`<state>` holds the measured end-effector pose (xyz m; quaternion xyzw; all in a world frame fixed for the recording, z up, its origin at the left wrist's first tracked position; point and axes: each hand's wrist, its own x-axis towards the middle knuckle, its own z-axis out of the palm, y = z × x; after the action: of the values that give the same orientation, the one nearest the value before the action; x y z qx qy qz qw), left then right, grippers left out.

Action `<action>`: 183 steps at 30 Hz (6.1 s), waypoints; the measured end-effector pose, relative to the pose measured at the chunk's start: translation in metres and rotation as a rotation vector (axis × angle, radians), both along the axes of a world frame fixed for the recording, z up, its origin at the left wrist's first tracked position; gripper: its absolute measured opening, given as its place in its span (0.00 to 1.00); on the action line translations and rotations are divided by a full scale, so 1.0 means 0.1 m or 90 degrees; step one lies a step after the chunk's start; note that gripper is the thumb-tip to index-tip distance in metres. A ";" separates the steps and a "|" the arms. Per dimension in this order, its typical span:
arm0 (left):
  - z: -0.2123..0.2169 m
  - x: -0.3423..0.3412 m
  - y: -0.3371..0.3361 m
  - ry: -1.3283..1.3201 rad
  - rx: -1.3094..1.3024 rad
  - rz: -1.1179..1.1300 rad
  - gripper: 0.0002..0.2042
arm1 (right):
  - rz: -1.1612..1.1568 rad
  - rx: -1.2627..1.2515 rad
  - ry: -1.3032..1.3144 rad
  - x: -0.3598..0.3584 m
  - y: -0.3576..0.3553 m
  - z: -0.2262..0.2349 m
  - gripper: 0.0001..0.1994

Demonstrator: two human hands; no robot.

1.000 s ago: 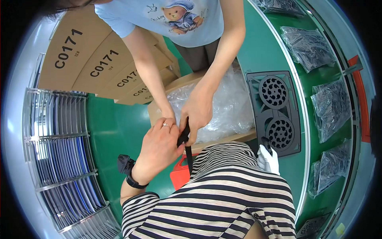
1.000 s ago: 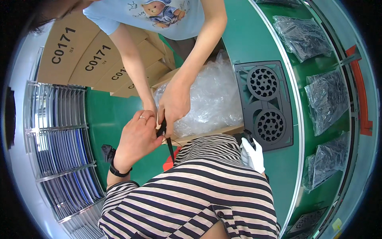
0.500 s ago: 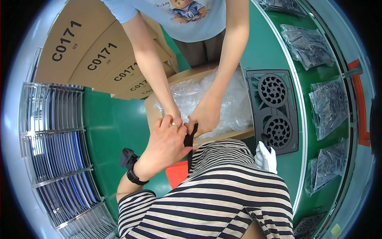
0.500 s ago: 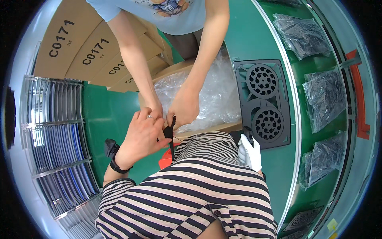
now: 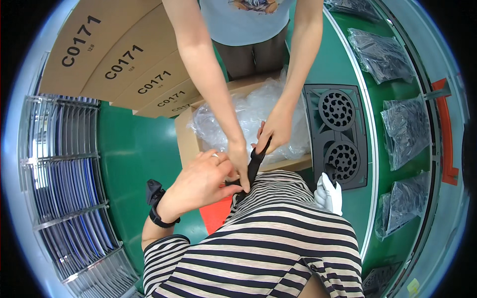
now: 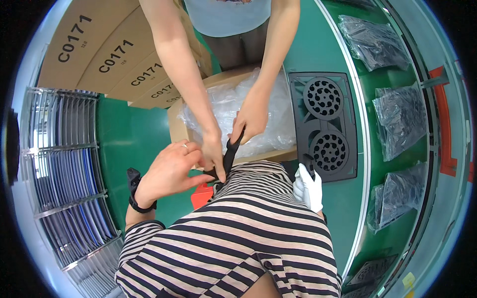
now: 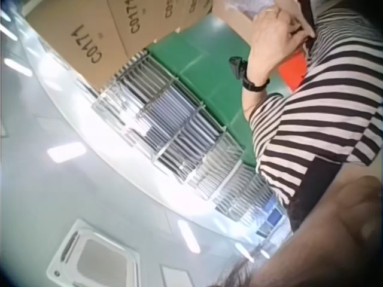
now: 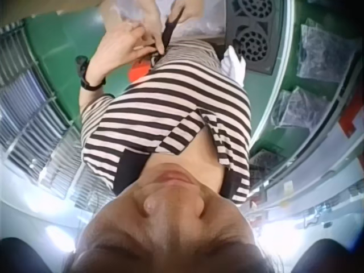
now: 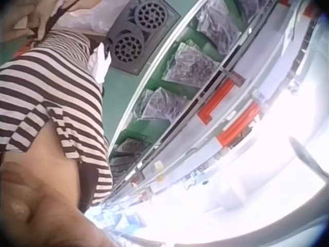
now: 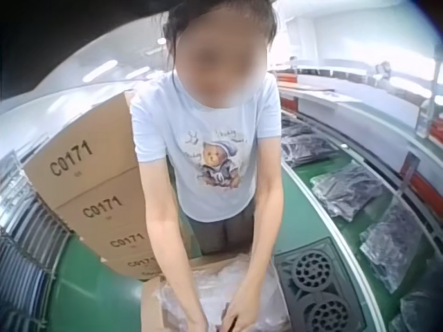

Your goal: The recorder is placing industrial components into plastic bags on an assembly line.

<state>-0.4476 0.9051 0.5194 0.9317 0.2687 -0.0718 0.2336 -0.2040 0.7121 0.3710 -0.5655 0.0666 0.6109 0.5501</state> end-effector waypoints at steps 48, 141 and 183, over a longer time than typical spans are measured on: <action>-1.28 0.65 -0.67 -0.068 -0.701 0.048 0.19 | 0.270 0.234 -0.403 -0.17 -0.56 -0.14 0.10; -1.51 1.01 -0.73 0.233 -0.513 -0.249 0.30 | 0.453 0.042 -0.107 -0.12 -0.99 -0.17 0.17; -2.38 0.95 -0.78 0.044 -0.390 -0.547 0.14 | 0.007 -0.142 -0.162 -1.45 -2.93 0.08 0.09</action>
<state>-0.3529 0.8271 0.2810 0.8440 -0.1629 -0.2670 0.4357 -0.3494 0.4196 0.3788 -0.6961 0.0609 0.5263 0.4845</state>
